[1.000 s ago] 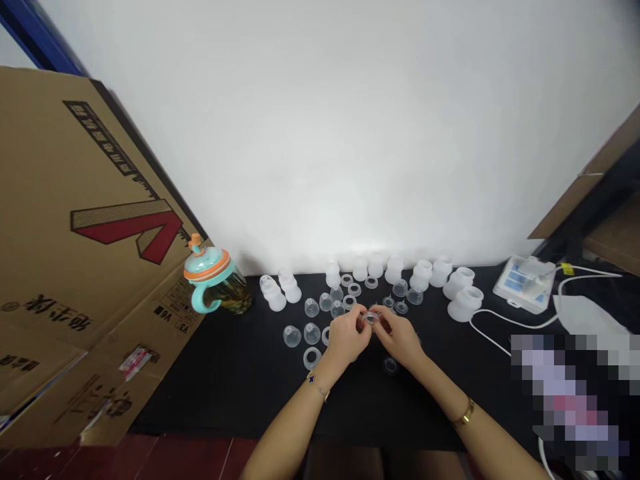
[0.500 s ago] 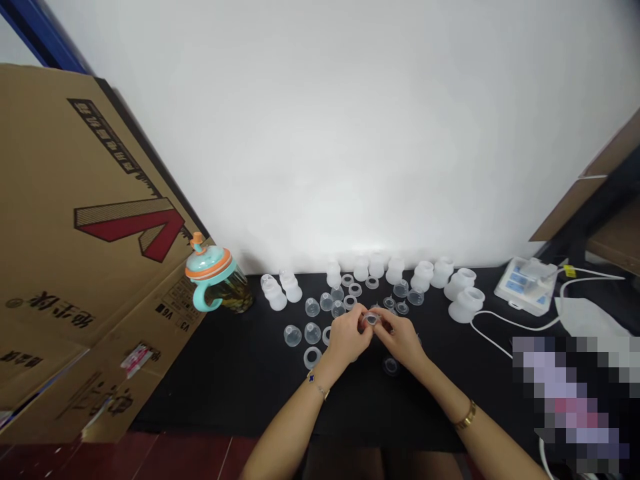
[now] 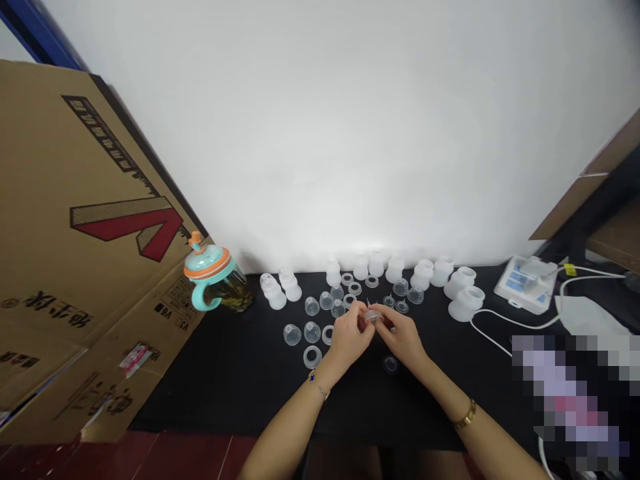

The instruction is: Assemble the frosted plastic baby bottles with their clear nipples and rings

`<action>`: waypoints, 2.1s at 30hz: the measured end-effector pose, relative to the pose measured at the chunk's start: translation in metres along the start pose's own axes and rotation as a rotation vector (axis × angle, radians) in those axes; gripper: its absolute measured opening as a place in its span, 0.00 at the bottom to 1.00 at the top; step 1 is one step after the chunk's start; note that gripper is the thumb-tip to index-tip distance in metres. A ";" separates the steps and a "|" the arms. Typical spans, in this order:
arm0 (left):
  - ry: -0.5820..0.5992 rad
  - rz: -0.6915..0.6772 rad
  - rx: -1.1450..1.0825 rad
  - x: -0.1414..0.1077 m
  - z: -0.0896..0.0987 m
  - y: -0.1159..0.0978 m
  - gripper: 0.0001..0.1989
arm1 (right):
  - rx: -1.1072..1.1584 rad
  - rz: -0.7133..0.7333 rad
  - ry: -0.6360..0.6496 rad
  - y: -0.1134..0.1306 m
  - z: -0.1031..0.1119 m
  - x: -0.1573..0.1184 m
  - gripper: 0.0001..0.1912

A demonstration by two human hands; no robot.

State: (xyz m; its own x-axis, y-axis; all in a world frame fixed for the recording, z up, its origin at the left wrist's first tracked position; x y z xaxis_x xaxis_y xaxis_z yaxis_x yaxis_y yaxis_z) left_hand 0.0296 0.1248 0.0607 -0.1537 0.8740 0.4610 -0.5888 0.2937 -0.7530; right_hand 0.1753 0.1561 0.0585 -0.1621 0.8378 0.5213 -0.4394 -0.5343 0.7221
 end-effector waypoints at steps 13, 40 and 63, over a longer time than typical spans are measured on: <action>0.005 -0.063 0.099 0.000 0.004 0.001 0.06 | -0.046 0.047 0.008 0.000 -0.001 -0.003 0.14; -0.051 0.038 -0.217 0.003 0.004 -0.004 0.09 | 0.243 -0.118 -0.037 -0.008 0.000 -0.001 0.04; -0.140 0.270 -0.474 0.011 0.006 0.005 0.15 | 0.152 -0.099 -0.049 -0.008 -0.001 0.000 0.15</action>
State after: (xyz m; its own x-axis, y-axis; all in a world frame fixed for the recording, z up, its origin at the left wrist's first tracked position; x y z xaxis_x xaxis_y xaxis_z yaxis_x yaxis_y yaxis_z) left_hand 0.0205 0.1336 0.0644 -0.3729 0.8918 0.2561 -0.0982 0.2366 -0.9666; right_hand 0.1777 0.1604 0.0522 -0.0798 0.8827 0.4630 -0.3115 -0.4634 0.8296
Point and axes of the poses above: each hand's wrist, its own x-axis towards the middle knuckle, its own z-axis out of the back of the hand, y = z × x, the point moved 2 cm from there along x, towards the middle knuckle, and after that the axes turned 9 degrees about -y, right-handed, at the moved point
